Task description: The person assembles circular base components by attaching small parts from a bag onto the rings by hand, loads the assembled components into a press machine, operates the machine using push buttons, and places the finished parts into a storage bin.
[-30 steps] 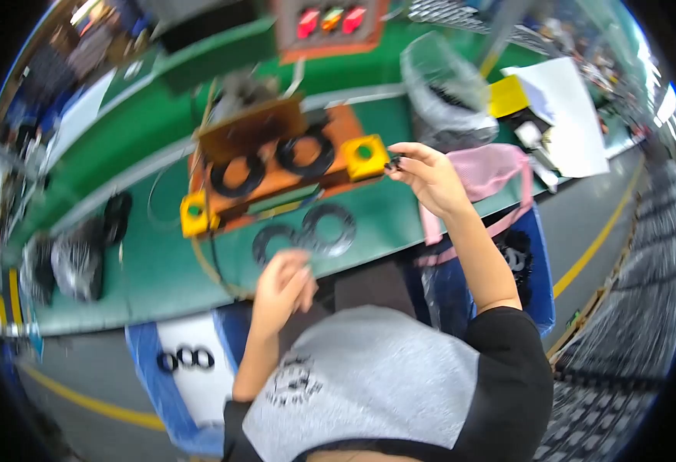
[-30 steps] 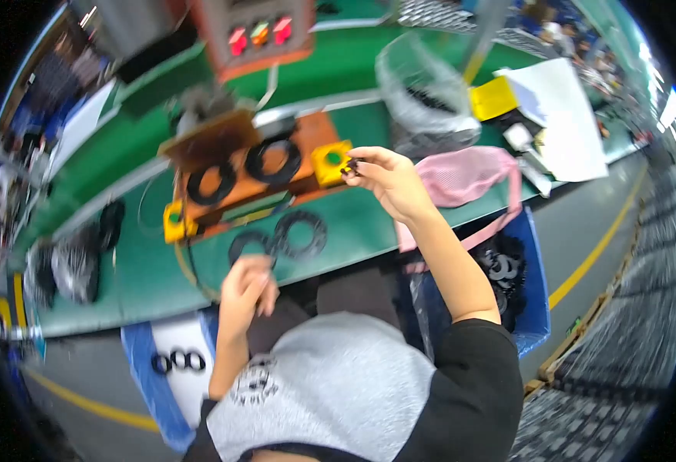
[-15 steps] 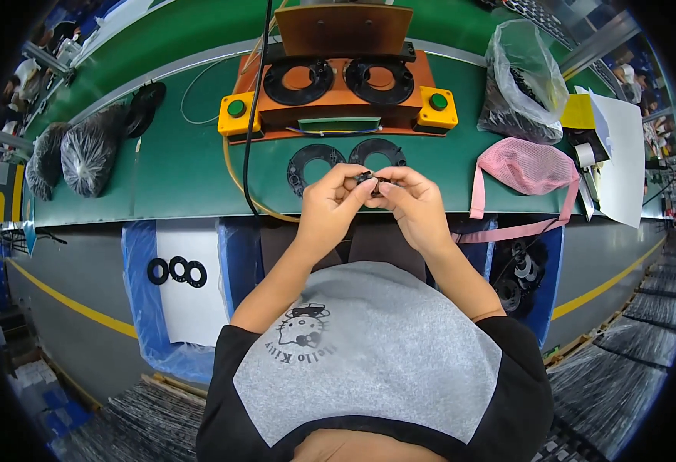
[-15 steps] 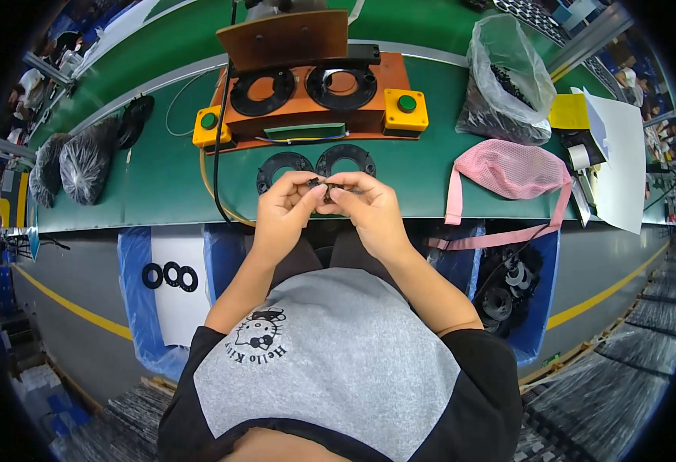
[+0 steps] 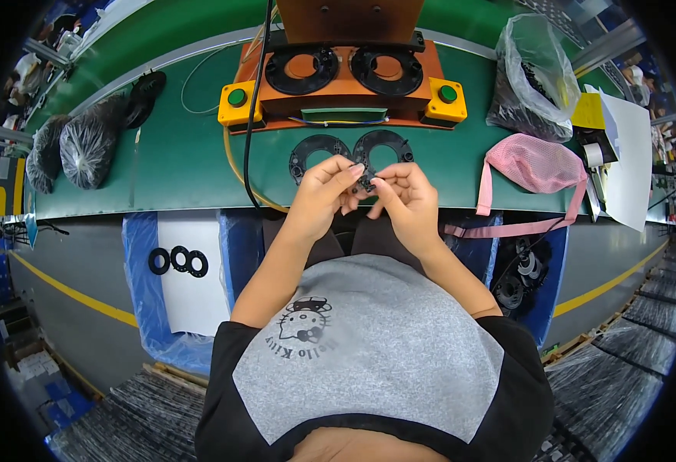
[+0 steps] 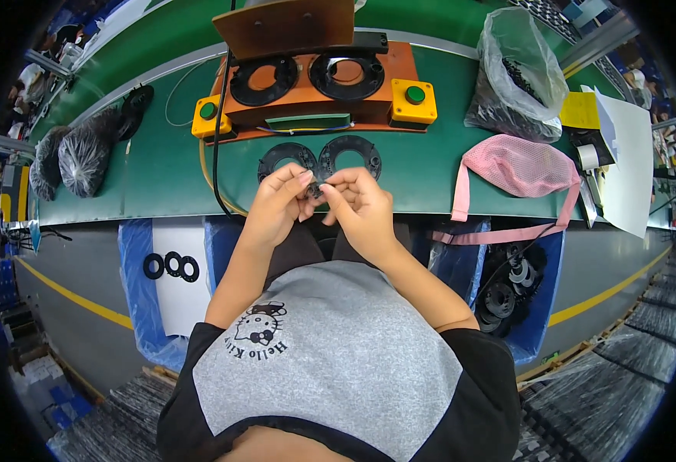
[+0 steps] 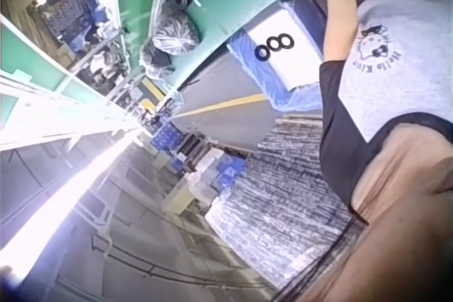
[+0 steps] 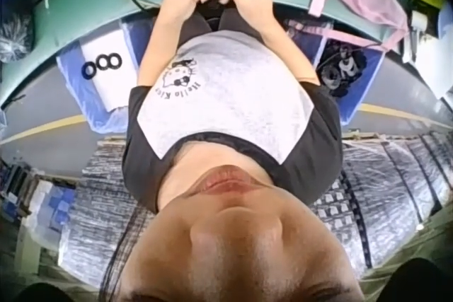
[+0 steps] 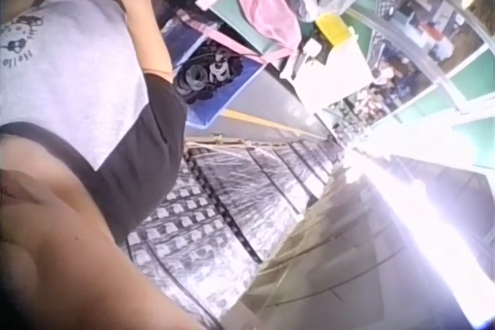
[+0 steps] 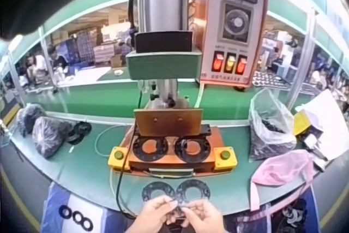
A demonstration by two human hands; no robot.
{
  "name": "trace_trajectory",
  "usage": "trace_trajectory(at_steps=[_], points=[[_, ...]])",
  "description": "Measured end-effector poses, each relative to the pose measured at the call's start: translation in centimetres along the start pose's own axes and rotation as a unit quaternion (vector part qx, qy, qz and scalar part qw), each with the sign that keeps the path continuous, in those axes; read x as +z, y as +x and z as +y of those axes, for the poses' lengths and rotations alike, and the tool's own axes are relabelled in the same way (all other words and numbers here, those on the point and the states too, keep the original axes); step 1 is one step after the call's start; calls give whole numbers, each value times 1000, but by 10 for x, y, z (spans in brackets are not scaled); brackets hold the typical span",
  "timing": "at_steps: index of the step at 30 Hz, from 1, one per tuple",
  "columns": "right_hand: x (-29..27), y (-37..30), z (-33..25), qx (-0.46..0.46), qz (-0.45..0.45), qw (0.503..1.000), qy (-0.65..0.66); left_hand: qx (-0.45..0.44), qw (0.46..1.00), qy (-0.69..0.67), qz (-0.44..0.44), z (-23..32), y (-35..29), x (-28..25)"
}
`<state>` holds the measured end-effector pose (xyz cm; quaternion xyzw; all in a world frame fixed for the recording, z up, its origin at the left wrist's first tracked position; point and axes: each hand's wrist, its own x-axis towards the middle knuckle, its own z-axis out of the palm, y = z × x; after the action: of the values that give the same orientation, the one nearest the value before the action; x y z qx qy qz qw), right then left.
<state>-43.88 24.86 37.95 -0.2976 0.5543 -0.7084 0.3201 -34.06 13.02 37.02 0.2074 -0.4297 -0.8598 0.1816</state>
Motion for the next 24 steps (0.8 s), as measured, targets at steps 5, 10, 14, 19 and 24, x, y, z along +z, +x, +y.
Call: trace_trajectory(at_steps=[5,10,14,19,24], points=[[-7,0,2,-89,-101,970,-201,-150,965,-174,-123,-6,-9,-13],[-6,-11,5,-65,-167,970,-166,-188,939,-254,-138,-27,-21,-22],[-6,-11,8,-10,-138,987,-84,-107,984,-131,-47,-20,-25,-20],[2,-11,11,-92,-45,980,-172,-84,996,15,-37,-9,-25,-18],[0,-5,8,-191,-55,934,-296,-12,990,140,12,-5,-22,-15]])
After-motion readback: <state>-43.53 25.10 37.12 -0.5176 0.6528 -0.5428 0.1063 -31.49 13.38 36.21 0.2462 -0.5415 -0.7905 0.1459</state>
